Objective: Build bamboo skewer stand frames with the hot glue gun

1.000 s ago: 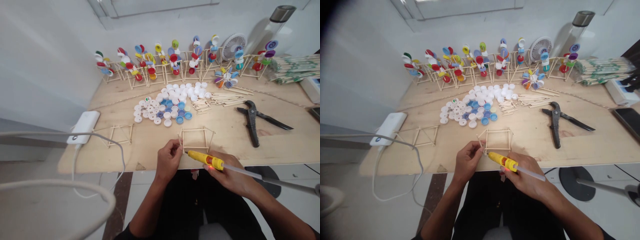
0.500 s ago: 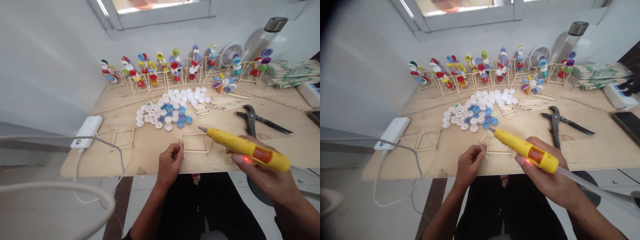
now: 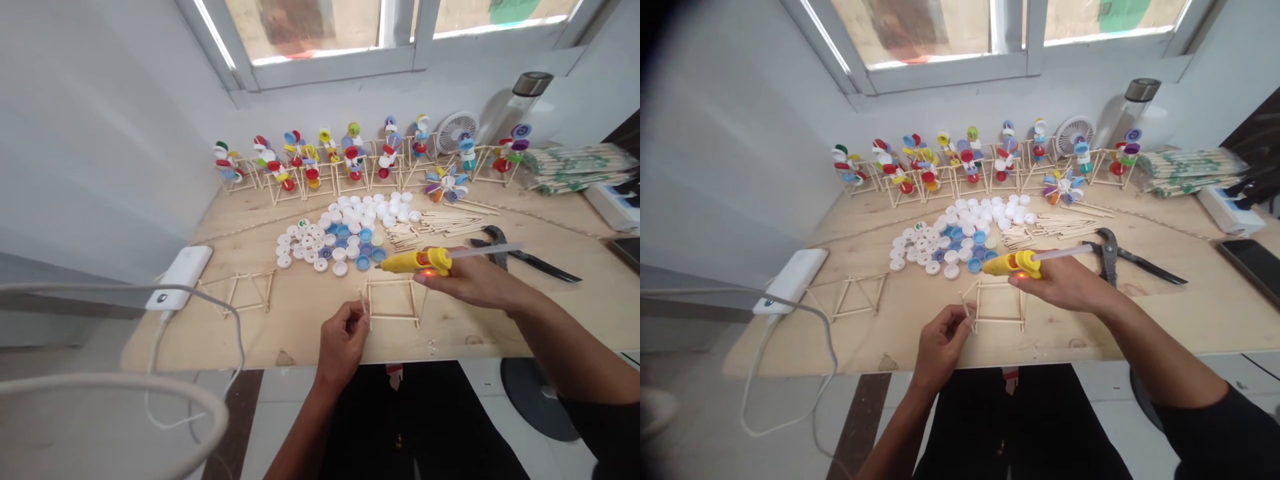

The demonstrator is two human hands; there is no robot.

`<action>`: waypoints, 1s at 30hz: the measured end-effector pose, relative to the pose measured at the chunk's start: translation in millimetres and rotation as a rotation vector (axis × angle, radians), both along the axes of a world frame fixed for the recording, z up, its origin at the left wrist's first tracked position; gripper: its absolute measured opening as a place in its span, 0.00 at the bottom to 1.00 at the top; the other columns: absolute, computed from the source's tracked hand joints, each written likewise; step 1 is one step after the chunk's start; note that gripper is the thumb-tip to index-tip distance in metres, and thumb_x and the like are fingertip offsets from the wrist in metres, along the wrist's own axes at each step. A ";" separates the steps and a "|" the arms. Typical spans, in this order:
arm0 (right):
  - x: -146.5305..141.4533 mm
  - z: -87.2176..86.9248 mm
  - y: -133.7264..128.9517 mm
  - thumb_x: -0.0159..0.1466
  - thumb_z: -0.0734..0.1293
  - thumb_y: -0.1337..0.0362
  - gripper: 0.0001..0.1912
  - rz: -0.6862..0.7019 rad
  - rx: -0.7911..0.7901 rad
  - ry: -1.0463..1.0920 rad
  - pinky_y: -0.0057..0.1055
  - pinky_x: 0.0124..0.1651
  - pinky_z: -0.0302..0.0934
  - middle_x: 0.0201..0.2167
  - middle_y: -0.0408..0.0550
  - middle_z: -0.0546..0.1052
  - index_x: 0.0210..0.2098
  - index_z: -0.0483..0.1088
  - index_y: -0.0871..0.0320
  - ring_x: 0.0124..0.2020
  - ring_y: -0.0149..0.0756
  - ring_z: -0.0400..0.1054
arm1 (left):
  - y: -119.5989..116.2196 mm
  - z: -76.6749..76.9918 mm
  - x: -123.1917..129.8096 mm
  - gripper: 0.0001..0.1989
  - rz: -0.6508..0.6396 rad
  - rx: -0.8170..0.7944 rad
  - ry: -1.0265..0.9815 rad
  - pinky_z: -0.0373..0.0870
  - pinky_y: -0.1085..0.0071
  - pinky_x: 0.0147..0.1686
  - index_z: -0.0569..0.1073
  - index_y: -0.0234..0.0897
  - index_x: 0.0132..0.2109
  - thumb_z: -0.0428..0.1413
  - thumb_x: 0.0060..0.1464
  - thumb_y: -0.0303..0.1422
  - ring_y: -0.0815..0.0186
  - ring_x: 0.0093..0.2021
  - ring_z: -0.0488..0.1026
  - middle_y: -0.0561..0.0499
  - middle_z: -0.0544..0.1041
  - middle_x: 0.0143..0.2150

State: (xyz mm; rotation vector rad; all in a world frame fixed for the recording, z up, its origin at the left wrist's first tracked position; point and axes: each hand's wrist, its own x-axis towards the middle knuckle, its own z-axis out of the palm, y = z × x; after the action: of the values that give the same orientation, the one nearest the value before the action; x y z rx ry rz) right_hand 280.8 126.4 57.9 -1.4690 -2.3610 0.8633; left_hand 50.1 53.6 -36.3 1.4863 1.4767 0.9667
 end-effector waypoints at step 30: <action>-11.8 -53.2 28.9 0.60 0.63 0.51 0.17 0.004 -0.448 0.361 0.26 0.27 0.53 0.27 0.42 0.69 0.34 0.70 0.60 0.26 0.28 0.59 | 0.0 -0.1 1.2 0.10 0.010 -0.013 -0.014 0.66 0.74 0.31 0.75 0.36 0.40 0.53 0.54 0.36 0.68 0.28 0.69 0.54 0.71 0.25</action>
State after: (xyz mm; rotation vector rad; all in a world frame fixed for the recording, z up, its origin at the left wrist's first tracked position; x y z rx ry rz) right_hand 269.0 155.3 4.7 -1.3041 -1.9849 1.5866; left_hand 51.3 53.5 -36.4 1.4618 1.4791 0.9697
